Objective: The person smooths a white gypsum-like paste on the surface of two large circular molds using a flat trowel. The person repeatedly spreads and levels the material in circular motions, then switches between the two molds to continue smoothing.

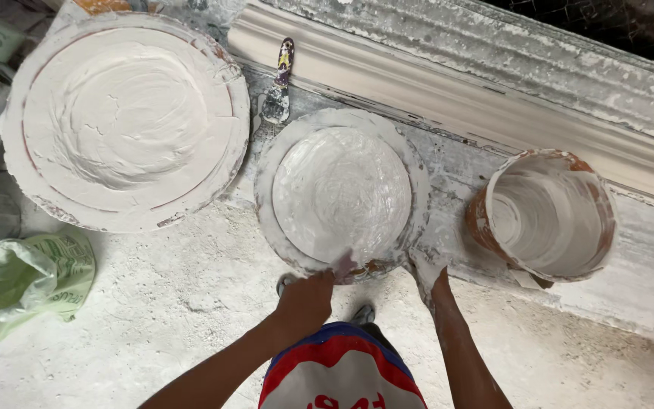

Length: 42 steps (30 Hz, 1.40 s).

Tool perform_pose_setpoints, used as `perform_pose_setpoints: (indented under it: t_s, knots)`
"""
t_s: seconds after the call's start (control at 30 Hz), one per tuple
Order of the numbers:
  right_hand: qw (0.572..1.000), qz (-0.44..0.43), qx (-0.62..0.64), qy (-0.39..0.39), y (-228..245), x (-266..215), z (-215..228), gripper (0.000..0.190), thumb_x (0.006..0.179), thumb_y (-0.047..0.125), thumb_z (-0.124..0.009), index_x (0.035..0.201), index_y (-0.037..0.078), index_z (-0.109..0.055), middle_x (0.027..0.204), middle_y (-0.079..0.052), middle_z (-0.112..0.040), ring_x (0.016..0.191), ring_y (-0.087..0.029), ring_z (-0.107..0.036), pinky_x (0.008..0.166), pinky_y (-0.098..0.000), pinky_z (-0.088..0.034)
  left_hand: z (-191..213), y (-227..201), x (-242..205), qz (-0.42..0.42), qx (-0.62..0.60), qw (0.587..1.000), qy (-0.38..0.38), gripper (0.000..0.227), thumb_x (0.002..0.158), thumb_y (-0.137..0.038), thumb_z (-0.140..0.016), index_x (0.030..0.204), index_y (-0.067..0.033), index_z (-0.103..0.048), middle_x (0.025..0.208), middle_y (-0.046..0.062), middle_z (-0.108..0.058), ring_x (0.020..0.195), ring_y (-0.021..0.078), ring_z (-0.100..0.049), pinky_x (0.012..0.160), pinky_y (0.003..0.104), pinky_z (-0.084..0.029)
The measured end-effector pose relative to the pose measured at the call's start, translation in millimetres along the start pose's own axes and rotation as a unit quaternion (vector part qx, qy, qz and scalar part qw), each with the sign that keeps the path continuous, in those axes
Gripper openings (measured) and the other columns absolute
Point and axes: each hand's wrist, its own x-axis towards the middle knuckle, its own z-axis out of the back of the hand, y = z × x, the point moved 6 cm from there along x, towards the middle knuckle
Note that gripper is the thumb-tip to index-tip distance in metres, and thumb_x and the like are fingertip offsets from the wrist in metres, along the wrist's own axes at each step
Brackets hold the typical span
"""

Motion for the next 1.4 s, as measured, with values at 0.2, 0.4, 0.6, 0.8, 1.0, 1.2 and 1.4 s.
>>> perform_pose_setpoints:
  t_s: [0.2,0.4,0.6,0.8,1.0,1.2,1.4]
  knots:
    - [0.995,-0.011,0.066,0.075,-21.6,-6.0,-10.8,0.021,0.099,0.016,-0.069,0.114,0.004,-0.059,0.107,-0.009,-0.060,0.095,-0.021,-0.062,0.091,-0.0413,-0.060,31.9,41.6,25.0,0.103,-0.030,0.981,-0.159,0.044,0.096,-0.004,-0.048,0.140,0.0004,-0.048,0.123,0.024,-0.066,0.078,0.0332,-0.074,0.049,0.046,-0.061]
    - [0.992,-0.049,0.049,0.108,-47.2,-25.6,-28.5,0.016,0.101,0.021,-0.065,0.090,0.010,-0.061,0.081,0.002,-0.054,0.073,-0.011,-0.054,0.077,-0.0332,-0.056,-7.8,-11.3,42.7,0.092,0.117,0.978,-0.146,0.046,0.088,-0.013,-0.057,0.130,0.0044,-0.052,0.116,0.023,-0.067,0.086,0.0338,-0.074,0.057,0.048,-0.060]
    - [0.989,-0.070,0.034,0.127,-23.7,-58.3,-42.9,0.014,0.101,0.022,-0.064,0.094,0.010,-0.065,0.083,0.002,-0.055,0.074,-0.010,-0.054,0.078,-0.0306,-0.056,-3.4,-49.8,9.6,0.103,-0.011,0.995,0.007,0.040,0.093,-0.005,-0.054,0.133,-0.0029,-0.054,0.105,0.017,-0.072,0.081,0.0285,-0.075,0.059,0.044,-0.059]
    - [0.987,-0.063,-0.013,0.145,-35.8,-51.3,-44.0,0.024,0.109,0.027,-0.067,0.101,0.005,-0.061,0.083,-0.001,-0.050,0.067,-0.016,-0.041,0.073,-0.0349,-0.052,40.0,-20.3,14.0,0.028,0.112,0.969,-0.220,0.042,0.091,-0.020,-0.063,0.128,-0.0011,-0.056,0.109,0.020,-0.070,0.087,0.0331,-0.073,0.057,0.042,-0.061]
    - [0.984,-0.046,0.075,0.155,-42.4,-43.0,-49.7,0.016,0.101,0.018,-0.064,0.110,0.005,-0.066,0.091,0.000,-0.058,0.080,-0.012,-0.057,0.085,-0.0354,-0.061,-41.3,-54.7,3.0,-0.075,0.265,0.936,-0.219,0.049,0.093,-0.019,-0.061,0.139,-0.0035,-0.053,0.132,0.024,-0.058,0.122,0.0429,-0.060,0.091,0.051,-0.059]
    - [0.989,-0.027,0.072,0.126,-29.3,-43.6,-42.5,0.024,0.099,0.020,-0.066,0.114,0.002,-0.066,0.094,-0.002,-0.063,0.081,-0.013,-0.059,0.084,-0.0369,-0.059,-42.4,-40.5,-45.8,-0.143,0.219,0.953,-0.154,0.046,0.089,-0.016,-0.059,0.134,-0.0107,-0.056,0.134,0.016,-0.060,0.129,0.0411,-0.054,0.103,0.059,-0.048]
    - [0.995,-0.038,-0.006,0.096,-34.4,-25.7,-29.5,0.037,0.108,0.033,-0.072,0.108,-0.002,-0.059,0.091,-0.004,-0.049,0.075,-0.016,-0.046,0.088,-0.0332,-0.064,5.2,19.0,-38.3,0.018,0.080,0.990,-0.115,0.033,0.100,-0.004,-0.044,0.127,-0.0068,-0.061,0.117,0.018,-0.069,0.092,0.0315,-0.073,0.072,0.043,-0.062]
